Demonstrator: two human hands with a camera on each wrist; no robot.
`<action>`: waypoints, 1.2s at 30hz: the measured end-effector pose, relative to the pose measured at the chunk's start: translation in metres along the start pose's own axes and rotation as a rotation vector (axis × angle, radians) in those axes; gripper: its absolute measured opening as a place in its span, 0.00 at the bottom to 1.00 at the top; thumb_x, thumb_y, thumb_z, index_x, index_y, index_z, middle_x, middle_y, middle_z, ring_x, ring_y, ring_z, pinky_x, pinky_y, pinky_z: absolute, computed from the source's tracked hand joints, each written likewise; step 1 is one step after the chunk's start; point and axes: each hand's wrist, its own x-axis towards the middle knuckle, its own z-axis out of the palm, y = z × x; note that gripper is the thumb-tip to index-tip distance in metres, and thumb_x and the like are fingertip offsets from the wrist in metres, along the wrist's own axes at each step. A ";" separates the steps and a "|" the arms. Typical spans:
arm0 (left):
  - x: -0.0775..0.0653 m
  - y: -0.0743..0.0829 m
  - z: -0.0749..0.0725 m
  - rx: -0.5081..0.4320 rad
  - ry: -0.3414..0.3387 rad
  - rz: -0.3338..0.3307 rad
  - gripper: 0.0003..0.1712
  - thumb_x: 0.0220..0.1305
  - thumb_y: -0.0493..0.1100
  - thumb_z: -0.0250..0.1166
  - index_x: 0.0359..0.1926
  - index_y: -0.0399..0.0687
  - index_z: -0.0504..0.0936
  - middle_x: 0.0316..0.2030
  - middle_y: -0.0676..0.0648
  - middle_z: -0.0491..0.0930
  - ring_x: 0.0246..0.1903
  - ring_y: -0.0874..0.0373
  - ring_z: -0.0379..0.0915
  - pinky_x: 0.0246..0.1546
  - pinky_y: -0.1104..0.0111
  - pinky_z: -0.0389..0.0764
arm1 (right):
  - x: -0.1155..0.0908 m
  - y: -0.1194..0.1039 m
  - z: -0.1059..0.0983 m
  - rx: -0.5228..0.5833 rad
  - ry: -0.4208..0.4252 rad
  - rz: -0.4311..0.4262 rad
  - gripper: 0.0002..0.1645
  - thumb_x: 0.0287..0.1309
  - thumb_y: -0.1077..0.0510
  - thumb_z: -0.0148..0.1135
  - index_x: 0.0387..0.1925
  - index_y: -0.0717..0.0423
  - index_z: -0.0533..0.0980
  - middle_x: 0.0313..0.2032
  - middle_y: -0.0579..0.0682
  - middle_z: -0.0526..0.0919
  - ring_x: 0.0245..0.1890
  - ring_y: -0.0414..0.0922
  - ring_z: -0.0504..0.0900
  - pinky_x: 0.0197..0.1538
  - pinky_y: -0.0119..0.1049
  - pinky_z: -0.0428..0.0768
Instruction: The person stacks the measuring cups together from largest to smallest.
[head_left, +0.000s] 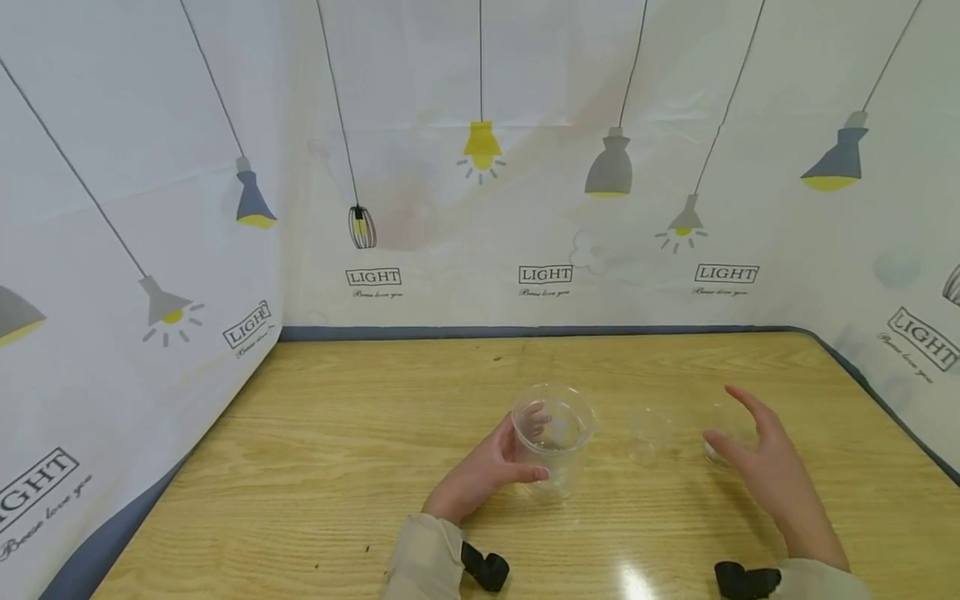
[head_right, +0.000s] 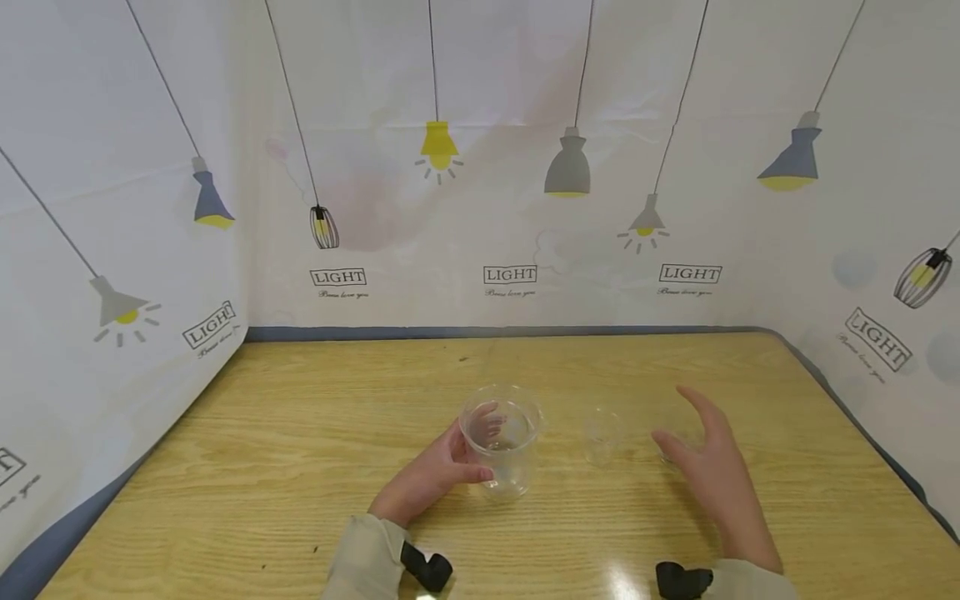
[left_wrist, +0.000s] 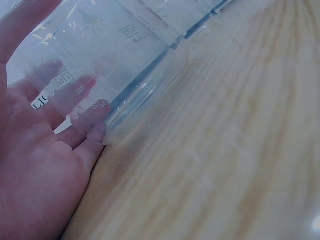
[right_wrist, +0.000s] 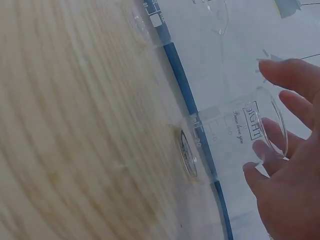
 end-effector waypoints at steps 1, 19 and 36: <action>0.000 0.000 0.000 0.001 0.001 0.001 0.45 0.52 0.36 0.65 0.64 0.72 0.54 0.63 0.52 0.58 0.61 0.56 0.55 0.59 0.57 0.56 | 0.000 0.001 0.000 -0.001 -0.003 -0.004 0.46 0.57 0.39 0.51 0.69 0.38 0.39 0.68 0.58 0.33 0.61 0.70 0.36 0.46 0.72 0.48; -0.002 0.001 0.000 0.013 0.015 -0.018 0.45 0.52 0.37 0.66 0.64 0.73 0.54 0.62 0.54 0.58 0.61 0.59 0.54 0.59 0.58 0.55 | 0.003 0.004 0.005 -0.028 0.065 -0.048 0.46 0.55 0.40 0.54 0.68 0.49 0.45 0.64 0.60 0.53 0.59 0.62 0.56 0.51 0.60 0.60; -0.002 0.002 0.000 -0.003 0.011 -0.025 0.45 0.52 0.37 0.66 0.64 0.71 0.53 0.62 0.55 0.59 0.61 0.58 0.55 0.59 0.57 0.56 | 0.006 0.000 0.014 -0.095 0.149 0.027 0.51 0.50 0.35 0.56 0.67 0.56 0.50 0.56 0.70 0.49 0.52 0.64 0.57 0.47 0.59 0.65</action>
